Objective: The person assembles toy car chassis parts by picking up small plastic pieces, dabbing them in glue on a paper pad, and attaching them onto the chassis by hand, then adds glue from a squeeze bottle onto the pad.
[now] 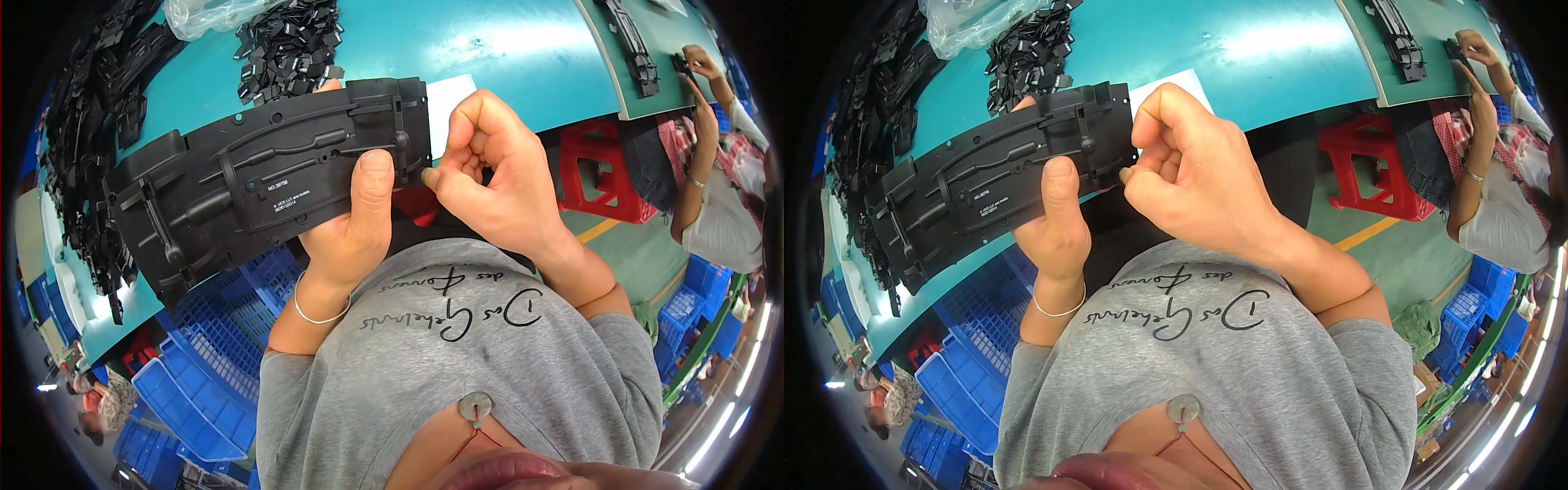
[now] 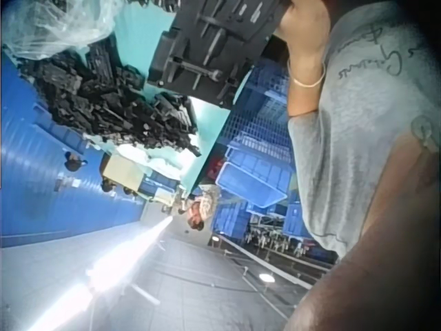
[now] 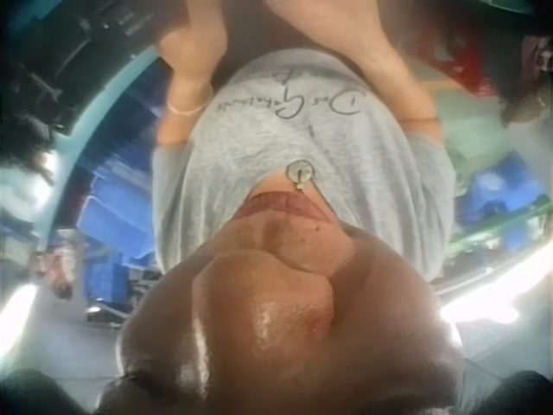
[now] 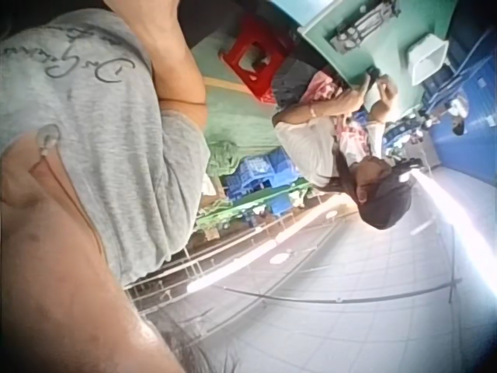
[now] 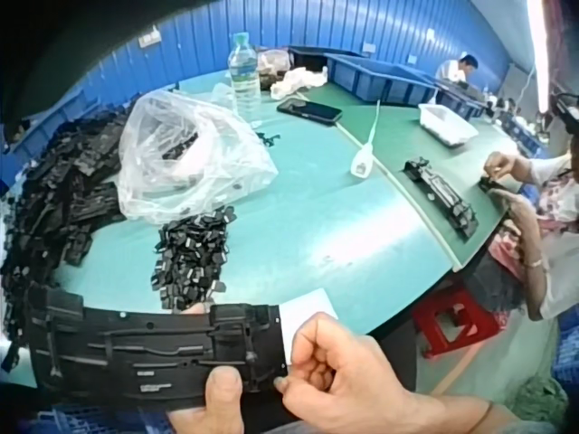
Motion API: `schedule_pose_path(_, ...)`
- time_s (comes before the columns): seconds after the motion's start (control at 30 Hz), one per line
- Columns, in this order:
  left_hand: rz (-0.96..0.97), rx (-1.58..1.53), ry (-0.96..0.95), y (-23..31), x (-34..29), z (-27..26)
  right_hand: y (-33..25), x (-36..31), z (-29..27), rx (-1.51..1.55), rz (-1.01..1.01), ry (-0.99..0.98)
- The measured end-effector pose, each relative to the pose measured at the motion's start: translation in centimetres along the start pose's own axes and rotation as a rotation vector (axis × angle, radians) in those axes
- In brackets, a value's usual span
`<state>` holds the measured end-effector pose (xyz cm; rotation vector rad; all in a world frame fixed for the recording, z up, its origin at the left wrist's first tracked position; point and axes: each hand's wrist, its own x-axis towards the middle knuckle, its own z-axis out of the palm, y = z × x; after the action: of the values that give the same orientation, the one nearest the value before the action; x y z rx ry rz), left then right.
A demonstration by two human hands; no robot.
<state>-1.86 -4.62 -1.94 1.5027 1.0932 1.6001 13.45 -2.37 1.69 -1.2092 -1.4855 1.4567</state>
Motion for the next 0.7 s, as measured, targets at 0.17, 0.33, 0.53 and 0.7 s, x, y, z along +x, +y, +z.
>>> schedule_pose_path(0.17, 0.001, -0.036, 0.060, -0.19, 0.02, 0.53, 0.23, -0.04, 0.17, -0.072, -0.039, 0.020)
schedule_pose_path(0.33, 0.014, 0.001, 0.043, -0.18, -0.02, 0.40, 0.13, -0.05, 0.48, -0.179, -0.105, 0.060)
schedule_pose_path(0.53, 0.031, 0.032, 0.022, -0.11, 0.01, 0.48, 0.12, 0.01, 0.72, -0.230, -0.136, 0.087)
schedule_pose_path(0.7, 0.053, 0.063, 0.011, -0.26, 0.12, 0.68, 0.49, 0.07, 0.76, -0.227, -0.161, 0.087)
